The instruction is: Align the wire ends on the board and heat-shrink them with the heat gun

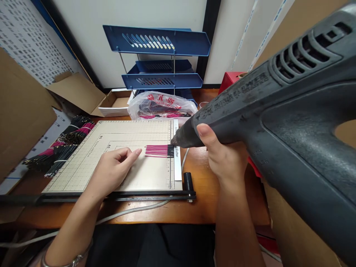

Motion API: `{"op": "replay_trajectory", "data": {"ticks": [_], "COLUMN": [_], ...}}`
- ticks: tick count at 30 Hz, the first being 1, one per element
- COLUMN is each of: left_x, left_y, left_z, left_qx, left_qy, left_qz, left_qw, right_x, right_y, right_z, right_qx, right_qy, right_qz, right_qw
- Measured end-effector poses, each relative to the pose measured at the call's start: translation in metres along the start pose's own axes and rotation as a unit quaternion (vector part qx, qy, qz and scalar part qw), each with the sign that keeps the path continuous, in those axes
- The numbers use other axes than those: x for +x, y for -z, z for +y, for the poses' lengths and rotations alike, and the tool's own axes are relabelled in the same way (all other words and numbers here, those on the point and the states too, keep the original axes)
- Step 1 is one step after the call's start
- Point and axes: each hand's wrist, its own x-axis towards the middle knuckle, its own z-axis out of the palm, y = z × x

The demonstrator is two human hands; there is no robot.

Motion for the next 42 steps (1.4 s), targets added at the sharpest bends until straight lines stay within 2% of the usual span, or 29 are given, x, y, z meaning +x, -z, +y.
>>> {"op": "replay_trajectory", "data": {"ticks": [3,7,13,17,19,22,24,26,32,37,42], "left_x": [0.0,0.0,0.0,0.001,-0.001,-0.008,-0.012,-0.014,-0.009,-0.006,-0.003], "left_y": [0.0,0.0,0.0,0.0,-0.001,-0.008,-0.015,-0.023,-0.032,-0.018,-0.005], "left_z": [-0.001,-0.002,-0.003,-0.004,-0.003,0.005,0.013,0.021,0.026,0.012,-0.002], "left_qx": [0.002,0.008,0.018,0.029,0.062,0.165,0.232,0.276,0.301,0.307,0.307], "left_qy": [-0.003,-0.006,-0.007,-0.014,-0.039,-0.128,-0.192,-0.226,-0.223,-0.195,-0.193], "left_qz": [-0.001,-0.004,-0.005,0.007,0.037,0.059,0.032,-0.012,-0.114,-0.117,-0.112], "left_qw": [1.0,1.0,1.0,0.999,0.997,0.976,0.953,0.934,0.92,0.924,0.925], "right_x": [0.0,0.005,0.031,0.037,0.036,0.033,0.033,0.033,0.031,0.032,0.032], "right_y": [-0.003,-0.008,-0.017,-0.015,-0.013,-0.011,-0.01,-0.01,-0.009,-0.015,-0.019], "right_z": [-0.002,-0.006,-0.012,-0.009,-0.007,-0.006,-0.007,-0.008,-0.001,-0.007,-0.011], "right_qx": [0.017,0.005,-0.01,-0.031,-0.033,-0.041,-0.043,-0.039,-0.057,-0.017,0.044], "right_qy": [0.006,-0.019,0.063,0.065,0.057,0.059,0.058,0.045,0.006,0.041,0.068], "right_qz": [0.01,0.026,0.033,0.024,0.026,0.021,0.014,0.009,0.005,0.025,-0.023], "right_qw": [1.0,0.999,0.997,0.997,0.997,0.997,0.997,0.998,0.998,0.999,0.996]}}
